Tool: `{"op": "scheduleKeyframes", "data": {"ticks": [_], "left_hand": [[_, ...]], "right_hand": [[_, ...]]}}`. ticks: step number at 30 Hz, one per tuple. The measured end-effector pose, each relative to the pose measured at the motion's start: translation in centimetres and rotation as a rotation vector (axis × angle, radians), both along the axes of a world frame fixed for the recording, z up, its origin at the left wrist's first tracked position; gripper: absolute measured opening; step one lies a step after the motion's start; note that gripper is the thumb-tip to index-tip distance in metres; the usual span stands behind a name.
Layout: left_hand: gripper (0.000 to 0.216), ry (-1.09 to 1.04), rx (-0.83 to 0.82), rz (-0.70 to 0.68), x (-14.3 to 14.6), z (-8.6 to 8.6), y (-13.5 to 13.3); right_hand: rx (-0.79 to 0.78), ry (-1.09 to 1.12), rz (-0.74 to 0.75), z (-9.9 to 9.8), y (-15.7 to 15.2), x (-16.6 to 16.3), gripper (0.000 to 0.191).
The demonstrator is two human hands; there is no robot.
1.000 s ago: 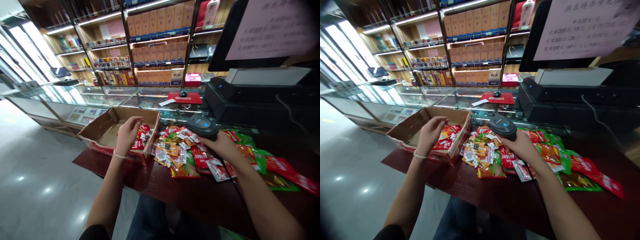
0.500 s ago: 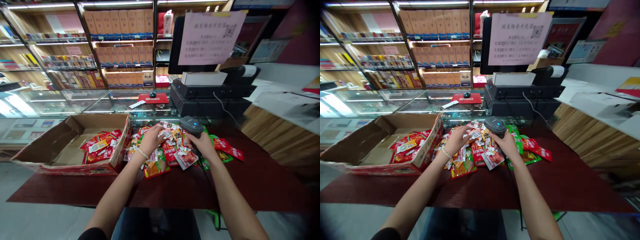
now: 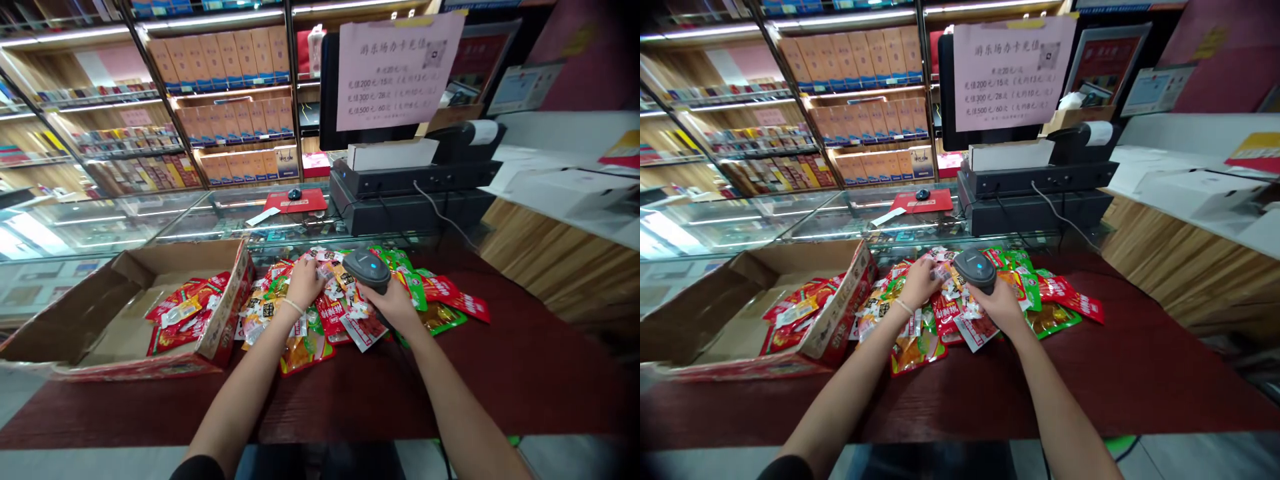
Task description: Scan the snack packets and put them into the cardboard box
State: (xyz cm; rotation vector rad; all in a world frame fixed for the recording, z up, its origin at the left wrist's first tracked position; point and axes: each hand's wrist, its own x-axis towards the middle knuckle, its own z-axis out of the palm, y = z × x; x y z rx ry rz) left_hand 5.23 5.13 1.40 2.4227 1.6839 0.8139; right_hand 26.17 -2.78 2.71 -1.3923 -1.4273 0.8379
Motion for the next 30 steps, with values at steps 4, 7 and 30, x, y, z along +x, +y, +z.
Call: {"op": "scheduleKeyframes", "data": {"ticks": [4, 7, 30], "left_hand": [[0.015, -0.362, -0.017, -0.027, -1.5, 0.4, -1.1], [0.027, -0.764, -0.120, 0.034, -3.0, 0.4, -2.3], [0.036, -1.455, -0.370, 0.003, -6.1, -2.3, -3.6]], "right_hand": [[-0.038, -0.033, 0.006, 0.4, -0.3, -0.3, 0.032], [-0.075, -0.044, 0.026, 0.6, -0.6, -0.9, 0.029], [0.028, -0.172, 0.183, 0.2, -2.0, -4.0, 0.031]]}}
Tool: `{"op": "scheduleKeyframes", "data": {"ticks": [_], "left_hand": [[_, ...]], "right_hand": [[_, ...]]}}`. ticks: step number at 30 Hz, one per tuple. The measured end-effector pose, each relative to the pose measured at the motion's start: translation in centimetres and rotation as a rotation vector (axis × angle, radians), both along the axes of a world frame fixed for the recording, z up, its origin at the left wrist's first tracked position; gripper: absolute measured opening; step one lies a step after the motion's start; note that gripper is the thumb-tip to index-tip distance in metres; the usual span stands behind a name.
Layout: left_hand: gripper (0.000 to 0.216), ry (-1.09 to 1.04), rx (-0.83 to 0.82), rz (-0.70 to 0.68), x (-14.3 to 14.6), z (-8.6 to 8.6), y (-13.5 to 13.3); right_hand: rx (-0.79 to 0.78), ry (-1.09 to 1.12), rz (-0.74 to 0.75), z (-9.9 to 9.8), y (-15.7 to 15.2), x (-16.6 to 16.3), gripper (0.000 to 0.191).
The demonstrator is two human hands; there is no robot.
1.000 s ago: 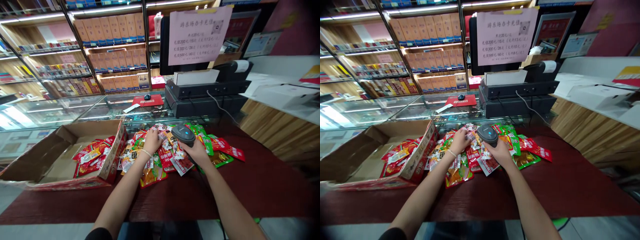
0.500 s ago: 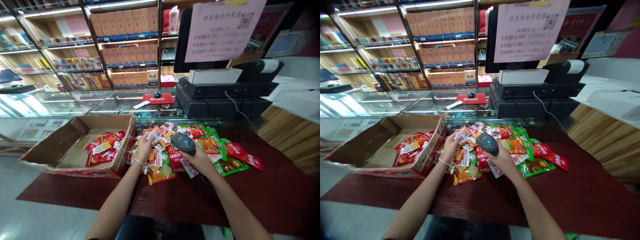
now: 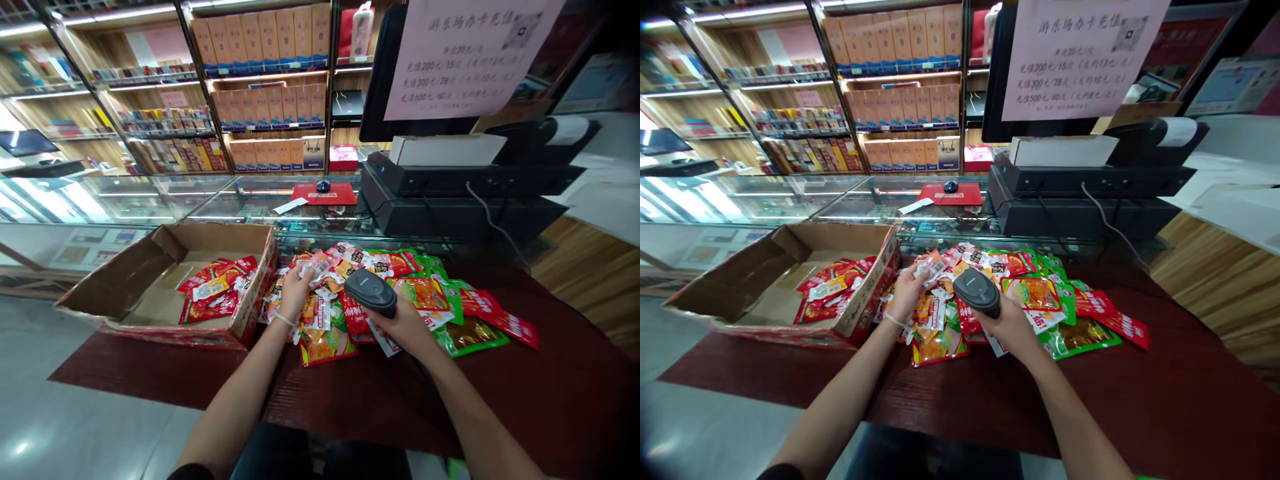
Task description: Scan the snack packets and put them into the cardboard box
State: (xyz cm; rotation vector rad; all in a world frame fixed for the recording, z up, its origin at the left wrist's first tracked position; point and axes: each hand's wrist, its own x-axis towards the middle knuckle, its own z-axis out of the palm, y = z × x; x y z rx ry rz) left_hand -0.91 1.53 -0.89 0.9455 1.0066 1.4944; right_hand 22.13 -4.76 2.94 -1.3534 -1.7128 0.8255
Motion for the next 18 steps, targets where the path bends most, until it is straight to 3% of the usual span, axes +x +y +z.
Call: {"op": "scheduleKeyframes", "data": {"ticks": [4, 8, 12, 15, 18], "left_hand": [[0.032, 0.142, 0.079, 0.039, 0.0, 2.3, -1.0], [0.028, 0.568, 0.252, 0.162, -1.9, 7.6, -4.4], [0.028, 0.877, 0.318, 0.255, -6.7, 12.1, -7.9], [0.027, 1.009, 0.294, 0.463, -11.5, 12.9, -9.2], [0.033, 1.171, 0.275, 0.639, -16.2, 12.0, -9.8]], "right_hand": [[-0.007, 0.031, 0.021, -0.4, 0.2, 0.3, 0.028], [-0.087, 0.030, 0.044, -0.7, 0.3, 0.6, 0.026], [-0.095, 0.056, 0.045, -0.3, -0.1, -0.1, 0.025], [-0.087, 0.085, 0.066, 0.4, -0.6, -1.3, 0.025], [-0.104, 0.075, 0.079, 0.9, -0.8, -2.6, 0.027]]}}
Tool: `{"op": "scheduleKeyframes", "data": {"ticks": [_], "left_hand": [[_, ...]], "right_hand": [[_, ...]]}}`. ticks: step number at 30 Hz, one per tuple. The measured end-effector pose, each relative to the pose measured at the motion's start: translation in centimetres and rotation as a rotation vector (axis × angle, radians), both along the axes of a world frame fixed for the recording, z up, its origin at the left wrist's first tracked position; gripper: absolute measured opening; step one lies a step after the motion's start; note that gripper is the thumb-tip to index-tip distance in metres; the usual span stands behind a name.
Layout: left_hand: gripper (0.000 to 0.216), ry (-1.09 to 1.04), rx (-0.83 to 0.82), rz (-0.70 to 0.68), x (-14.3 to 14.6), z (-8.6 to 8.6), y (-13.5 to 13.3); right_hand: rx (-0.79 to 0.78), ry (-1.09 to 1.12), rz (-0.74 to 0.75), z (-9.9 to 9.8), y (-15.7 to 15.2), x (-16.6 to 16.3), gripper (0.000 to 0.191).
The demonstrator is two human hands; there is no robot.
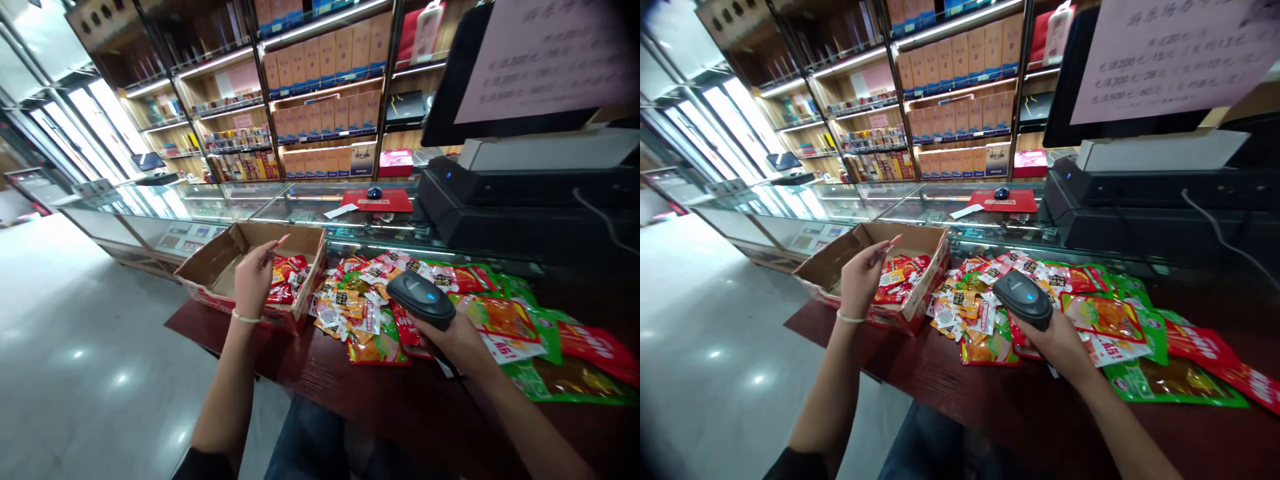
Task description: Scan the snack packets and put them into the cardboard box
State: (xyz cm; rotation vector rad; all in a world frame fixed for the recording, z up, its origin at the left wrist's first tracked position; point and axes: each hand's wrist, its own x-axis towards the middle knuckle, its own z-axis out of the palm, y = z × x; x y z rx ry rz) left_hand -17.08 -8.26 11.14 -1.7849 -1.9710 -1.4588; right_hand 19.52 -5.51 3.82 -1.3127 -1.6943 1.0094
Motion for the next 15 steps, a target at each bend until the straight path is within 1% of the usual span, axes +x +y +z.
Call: {"op": "scheduleKeyframes", "data": {"ticks": [2, 4, 7, 9, 11, 15], "left_hand": [[0.041, 0.058, -0.063, 0.003, -2.4, -0.8, -0.2], [0.046, 0.070, -0.128, -0.021, -3.9, -1.5, -0.5], [0.044, 0.043, -0.149, -0.023, -4.5, -2.1, -0.8], [0.039, 0.017, -0.147, -0.037, -3.9, -2.0, -1.0], [0.034, -0.007, -0.131, -0.068, -2.6, -1.8, -1.2], [0.029, 0.005, -0.072, -0.171, 1.3, -0.8, -1.1]], "right_hand": [[0.011, -0.025, 0.015, 0.1, 0.1, -0.7, 0.028], [0.039, -0.046, 0.039, 0.1, 0.3, -1.3, 0.029], [0.072, -0.071, 0.032, 0.1, 0.6, -1.9, 0.031], [0.055, -0.102, 0.032, 0.4, 0.7, -2.1, 0.034], [0.042, -0.130, 0.032, 0.9, 0.8, -2.0, 0.035], [0.124, -0.146, -0.026, 1.9, 1.1, -0.7, 0.034]]}}
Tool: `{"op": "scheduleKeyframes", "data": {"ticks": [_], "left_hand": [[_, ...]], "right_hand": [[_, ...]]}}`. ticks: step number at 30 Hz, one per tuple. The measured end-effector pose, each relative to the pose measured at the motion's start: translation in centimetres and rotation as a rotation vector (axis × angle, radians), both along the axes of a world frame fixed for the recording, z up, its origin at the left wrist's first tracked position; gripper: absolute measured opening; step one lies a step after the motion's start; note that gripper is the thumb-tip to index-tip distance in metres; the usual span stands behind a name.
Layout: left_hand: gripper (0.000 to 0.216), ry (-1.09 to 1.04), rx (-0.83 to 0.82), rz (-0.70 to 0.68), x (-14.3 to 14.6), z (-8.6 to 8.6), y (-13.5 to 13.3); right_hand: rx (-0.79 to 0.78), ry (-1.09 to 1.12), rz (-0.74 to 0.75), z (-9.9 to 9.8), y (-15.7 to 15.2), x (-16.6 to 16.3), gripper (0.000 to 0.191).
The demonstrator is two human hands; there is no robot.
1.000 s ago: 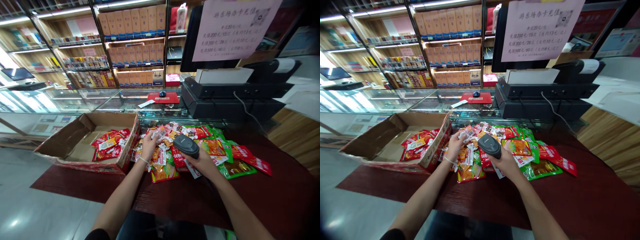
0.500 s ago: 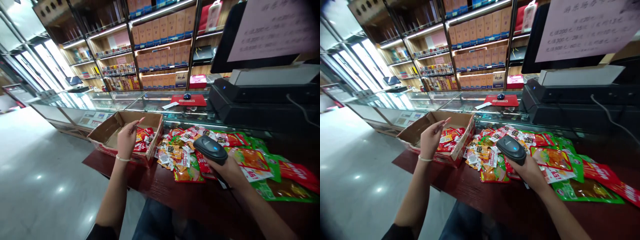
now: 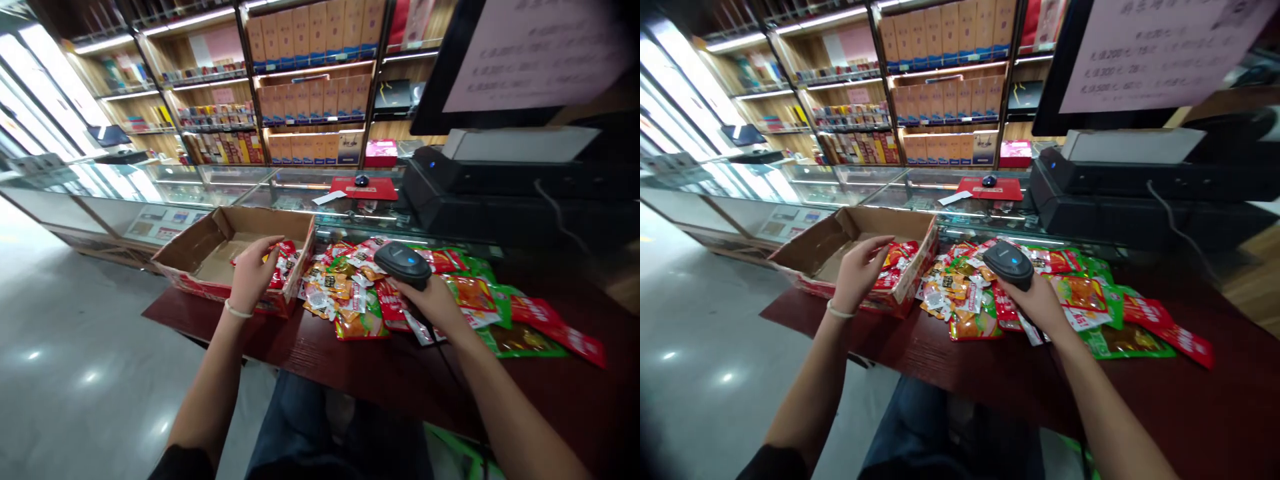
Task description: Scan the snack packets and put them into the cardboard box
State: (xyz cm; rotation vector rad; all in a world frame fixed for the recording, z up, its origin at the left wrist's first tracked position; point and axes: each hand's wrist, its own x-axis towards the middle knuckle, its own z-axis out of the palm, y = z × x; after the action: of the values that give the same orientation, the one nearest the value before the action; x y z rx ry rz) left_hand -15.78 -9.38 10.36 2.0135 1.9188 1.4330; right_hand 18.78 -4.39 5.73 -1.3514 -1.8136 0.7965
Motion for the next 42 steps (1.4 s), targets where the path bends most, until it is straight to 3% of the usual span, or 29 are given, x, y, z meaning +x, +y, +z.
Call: {"op": "scheduleKeyframes", "data": {"ticks": [7, 17, 24, 27, 31, 37, 42], "left_hand": [[0.024, 0.083, 0.037, -0.282, 8.7, 0.1, 2.4], [0.024, 0.160, -0.052, -0.603, 21.3, -4.3, 7.8], [0.030, 0.358, -0.111, -0.754, 29.4, -6.7, 10.8], [0.043, 0.517, -0.138, -0.778, 31.9, -7.6, 11.5], [0.058, 0.650, -0.186, -0.768, 33.3, -7.9, 11.3], [0.028, 0.642, -0.273, -0.761, 32.7, -6.9, 10.4], [0.032, 0.304, -0.197, -0.525, 30.1, -6.1, 10.5]], "right_hand": [[-0.071, 0.083, -0.134, 0.5, 1.0, 4.9, 0.039], [-0.033, 0.258, -0.369, -1.2, 1.3, 13.3, 0.041], [-0.013, 0.371, -0.438, -1.0, 0.9, 15.4, 0.039], [-0.005, 0.407, -0.463, -0.9, 0.9, 15.6, 0.038], [-0.021, 0.439, -0.480, -0.9, 0.9, 15.7, 0.038], [-0.004, 0.469, -0.494, -0.8, 0.8, 15.5, 0.036], [0.035, 0.514, -0.511, -0.9, 0.6, 15.3, 0.036]]}}
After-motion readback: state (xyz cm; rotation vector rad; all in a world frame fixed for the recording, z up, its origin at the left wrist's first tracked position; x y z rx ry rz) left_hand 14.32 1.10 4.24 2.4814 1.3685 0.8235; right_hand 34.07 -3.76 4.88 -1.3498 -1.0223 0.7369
